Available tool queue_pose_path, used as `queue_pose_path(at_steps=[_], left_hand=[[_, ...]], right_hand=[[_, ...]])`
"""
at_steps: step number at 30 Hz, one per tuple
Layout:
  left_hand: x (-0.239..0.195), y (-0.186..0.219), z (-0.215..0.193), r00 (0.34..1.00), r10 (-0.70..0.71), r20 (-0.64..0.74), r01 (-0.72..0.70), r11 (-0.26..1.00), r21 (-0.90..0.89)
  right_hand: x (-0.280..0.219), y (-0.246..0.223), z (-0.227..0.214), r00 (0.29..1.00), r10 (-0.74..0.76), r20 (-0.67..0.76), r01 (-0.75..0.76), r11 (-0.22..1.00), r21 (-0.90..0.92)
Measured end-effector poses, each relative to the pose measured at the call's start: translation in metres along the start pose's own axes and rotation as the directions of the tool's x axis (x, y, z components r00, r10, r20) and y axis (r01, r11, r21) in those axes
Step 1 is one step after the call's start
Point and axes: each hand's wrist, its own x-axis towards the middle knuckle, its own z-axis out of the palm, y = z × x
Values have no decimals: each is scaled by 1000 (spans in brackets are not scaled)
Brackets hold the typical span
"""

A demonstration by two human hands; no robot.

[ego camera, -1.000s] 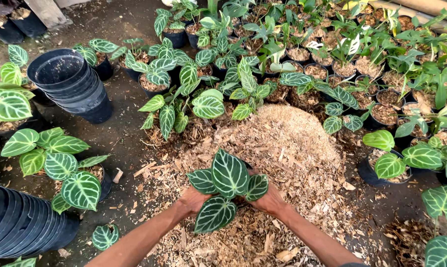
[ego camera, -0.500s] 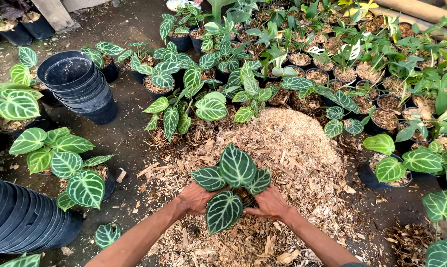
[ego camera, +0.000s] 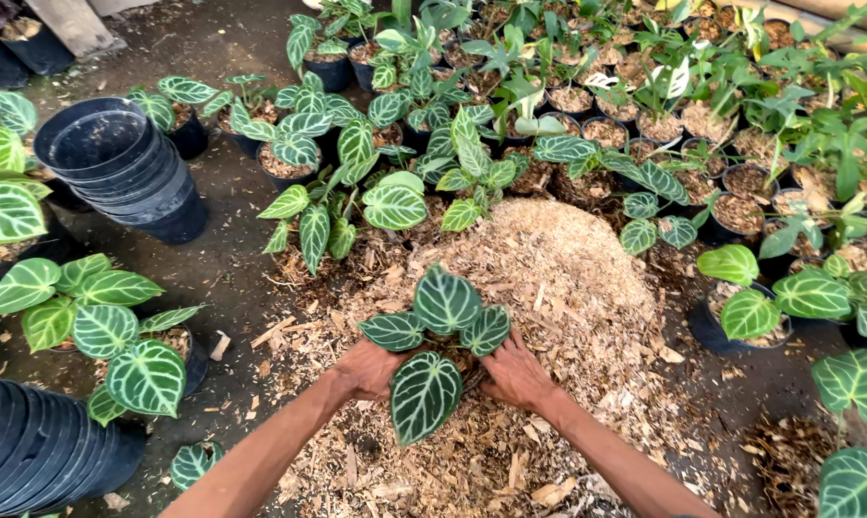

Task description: The person puts wood shavings into a black plastic pot, places a plant inside, and fills the pot with more shavings by hand.

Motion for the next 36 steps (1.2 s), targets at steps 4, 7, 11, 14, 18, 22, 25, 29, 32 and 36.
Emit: queue_pose_path(at_steps=[4,7,11,14,18,22,25,29,32,36], left_hand=[[-7,-9,21,996,0,-88,-16,983,-184],[-12,5,23,995,-68,-79,49,976,-213],[-11,29,21,955,-278,99,295,909,-295],[-6,36,16,976,-196,-94,180,971,-156],[3,34,17,925,-346,156,369,916,-156],[-1,36,30,939,-44,-340,90,989,121],[-3,40,21,992,-75,-106,78,996,29],[0,51,-7,946,-205,253,234,968,-92],[4,50,-10,990,-45,-137,27,991,-128],[13,39,1,957,-254,143,288,896,-338]], right_hand=[[-8,29,37,954,26,-300,-25,1000,7],[-22,32,30,903,173,-393,-155,985,78],[-49,2,-18,874,480,73,-486,863,138],[-51,-5,-33,835,514,196,-543,827,143],[-46,13,12,852,499,162,-521,838,161],[-37,33,52,891,453,12,-453,889,61],[-35,26,42,865,482,139,-492,869,54],[-32,24,29,874,477,97,-472,879,-66],[-28,28,42,885,466,-5,-466,885,-15],[-27,30,54,874,468,-131,-465,884,52]])
